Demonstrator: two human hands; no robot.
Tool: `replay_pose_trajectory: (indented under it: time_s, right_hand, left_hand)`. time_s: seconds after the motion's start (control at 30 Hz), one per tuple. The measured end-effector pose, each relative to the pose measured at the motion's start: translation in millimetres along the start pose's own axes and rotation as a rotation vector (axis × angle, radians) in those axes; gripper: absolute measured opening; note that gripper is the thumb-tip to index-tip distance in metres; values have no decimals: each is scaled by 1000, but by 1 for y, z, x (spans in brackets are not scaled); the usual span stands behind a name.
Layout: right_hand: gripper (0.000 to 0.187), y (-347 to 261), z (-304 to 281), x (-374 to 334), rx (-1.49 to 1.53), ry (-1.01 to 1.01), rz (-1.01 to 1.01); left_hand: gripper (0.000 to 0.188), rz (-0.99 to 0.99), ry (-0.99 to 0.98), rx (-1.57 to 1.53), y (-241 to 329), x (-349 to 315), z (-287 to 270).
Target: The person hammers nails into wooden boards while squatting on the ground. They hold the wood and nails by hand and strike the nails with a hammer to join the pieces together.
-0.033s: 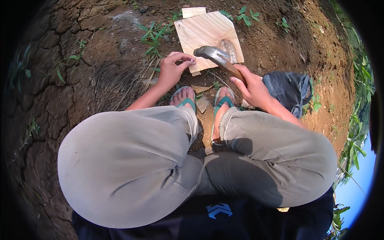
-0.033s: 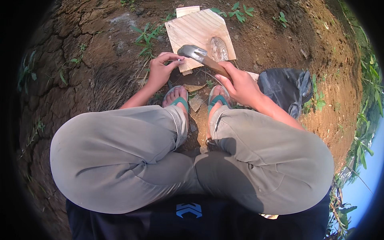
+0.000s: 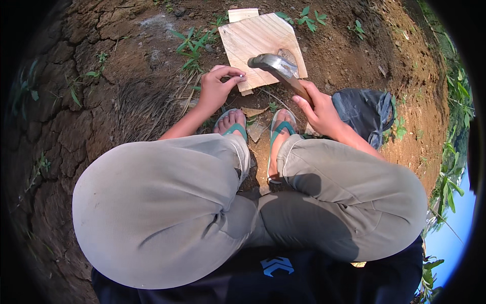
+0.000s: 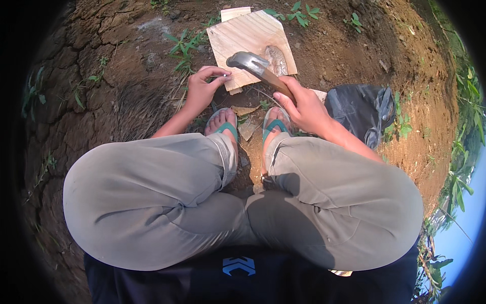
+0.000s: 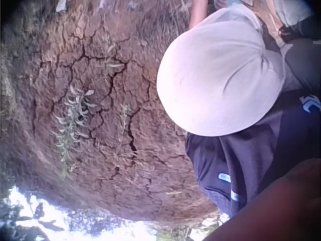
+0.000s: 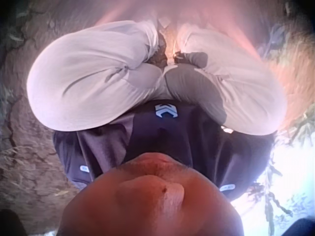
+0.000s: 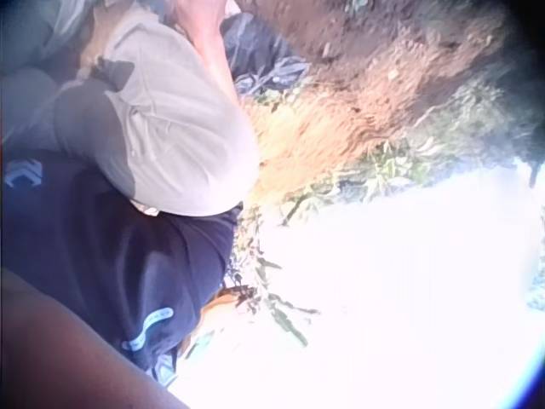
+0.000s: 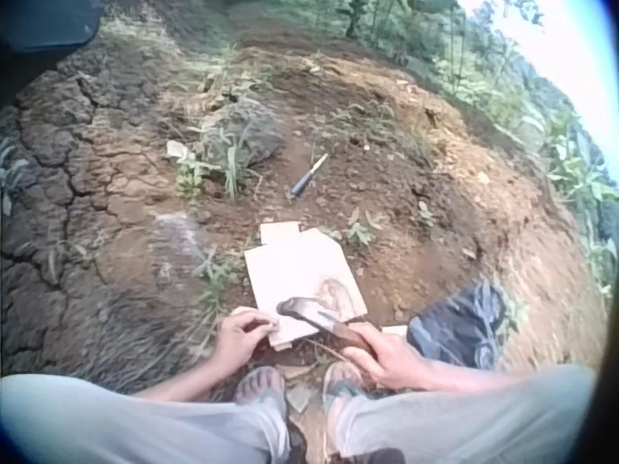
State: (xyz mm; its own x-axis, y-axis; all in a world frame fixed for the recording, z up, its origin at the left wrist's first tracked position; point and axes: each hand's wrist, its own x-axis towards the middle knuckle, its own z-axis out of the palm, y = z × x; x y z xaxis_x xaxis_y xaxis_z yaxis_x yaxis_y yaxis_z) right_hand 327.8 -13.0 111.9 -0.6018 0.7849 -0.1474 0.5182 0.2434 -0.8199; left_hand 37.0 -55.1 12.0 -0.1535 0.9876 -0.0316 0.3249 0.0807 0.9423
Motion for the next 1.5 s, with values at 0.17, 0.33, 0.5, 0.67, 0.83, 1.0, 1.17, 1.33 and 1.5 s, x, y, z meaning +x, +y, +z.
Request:
replay_pose_trajectory:
  time_s: [0.17, 0.33, 0.5, 0.67, 0.83, 1.0, 1.17, 1.33, 1.5]
  right_hand:
    - [38, 46, -17, -35, 0, -43, 174]
    - [38, 88, -4, -95, -3, 83, 268]
    - [61, 105, 57, -120, -157, 324, 763]
    - [81, 144, 86, -124, -664, 629, 606]
    - [82, 175, 99, -143, -511, 685, 626]
    - [80, 141, 87, -131, -563, 526, 736]
    - [69, 120, 74, -105, -612, 528, 681]
    - [62, 148, 69, -110, -517, 534, 727]
    - [66, 152, 65, -109, -494, 453, 772]
  left_hand:
    - [11, 140, 13, 94, 5, 0, 1]
    - [51, -64, 52, 255, 18, -16, 9]
    - [81, -313, 19, 50, 19, -17, 25]
    - [80, -410, -5, 25, 7, -14, 33]
    - [57, -508, -15, -161, 11, -9, 25]
    - [50, -480, 35, -206, 12, -7, 23]
    - [53, -503, 73, -225, 13, -3, 19]
    - [56, -500, 56, -220, 26, 5, 14]
    - [57, -546, 38, -231, 36, 11, -2]
